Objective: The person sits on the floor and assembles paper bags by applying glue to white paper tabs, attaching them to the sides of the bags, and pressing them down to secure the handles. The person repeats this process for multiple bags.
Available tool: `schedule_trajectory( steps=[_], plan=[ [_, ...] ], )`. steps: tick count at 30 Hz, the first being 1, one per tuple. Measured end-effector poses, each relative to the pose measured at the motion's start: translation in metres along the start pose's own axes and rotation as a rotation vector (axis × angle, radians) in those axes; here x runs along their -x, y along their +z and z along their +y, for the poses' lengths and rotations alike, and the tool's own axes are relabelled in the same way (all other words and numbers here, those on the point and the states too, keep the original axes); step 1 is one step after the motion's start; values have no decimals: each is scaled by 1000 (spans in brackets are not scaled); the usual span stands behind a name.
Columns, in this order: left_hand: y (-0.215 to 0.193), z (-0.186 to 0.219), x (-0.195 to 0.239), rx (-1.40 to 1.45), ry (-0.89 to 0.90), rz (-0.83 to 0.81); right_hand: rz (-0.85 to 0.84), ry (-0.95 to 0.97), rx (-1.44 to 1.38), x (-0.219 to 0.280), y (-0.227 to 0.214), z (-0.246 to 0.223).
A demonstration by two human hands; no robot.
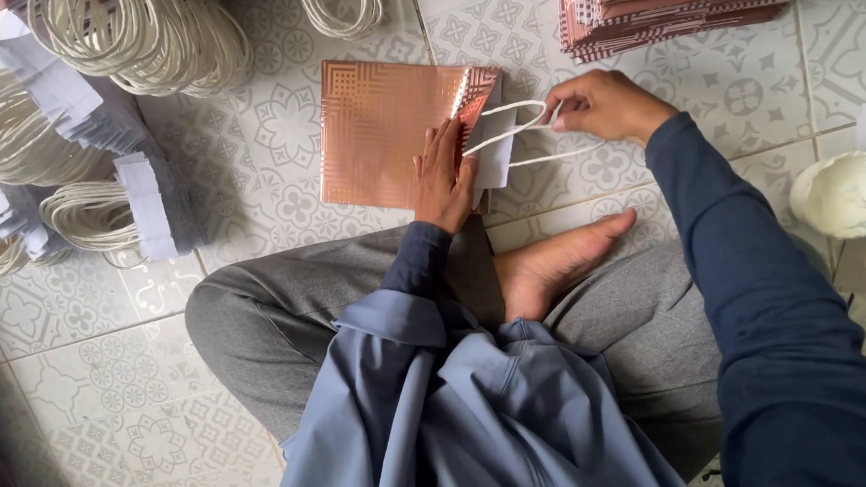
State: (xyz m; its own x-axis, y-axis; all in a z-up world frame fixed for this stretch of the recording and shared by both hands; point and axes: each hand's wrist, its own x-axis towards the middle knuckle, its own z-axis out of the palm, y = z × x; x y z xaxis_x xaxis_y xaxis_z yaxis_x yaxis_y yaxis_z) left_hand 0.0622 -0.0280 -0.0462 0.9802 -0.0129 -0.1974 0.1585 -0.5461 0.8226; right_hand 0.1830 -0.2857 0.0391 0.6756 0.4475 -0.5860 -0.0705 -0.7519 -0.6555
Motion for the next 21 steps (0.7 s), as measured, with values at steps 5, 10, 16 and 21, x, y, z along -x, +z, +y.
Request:
schedule_trajectory(
  steps=[5, 10, 16, 21],
  plan=[
    [-3, 5, 3, 47, -7, 3, 200, -93, 29, -18, 7, 9],
    [-2, 7, 5, 42, 3, 5, 350, -364, 185, -36, 29, 39],
    [-4, 16, 7, 13, -15, 4, 560, -651, 352, -29, 58, 44],
    [1, 15, 7, -19, -18, 15, 632, -639, 506, -24, 66, 42]
  ],
)
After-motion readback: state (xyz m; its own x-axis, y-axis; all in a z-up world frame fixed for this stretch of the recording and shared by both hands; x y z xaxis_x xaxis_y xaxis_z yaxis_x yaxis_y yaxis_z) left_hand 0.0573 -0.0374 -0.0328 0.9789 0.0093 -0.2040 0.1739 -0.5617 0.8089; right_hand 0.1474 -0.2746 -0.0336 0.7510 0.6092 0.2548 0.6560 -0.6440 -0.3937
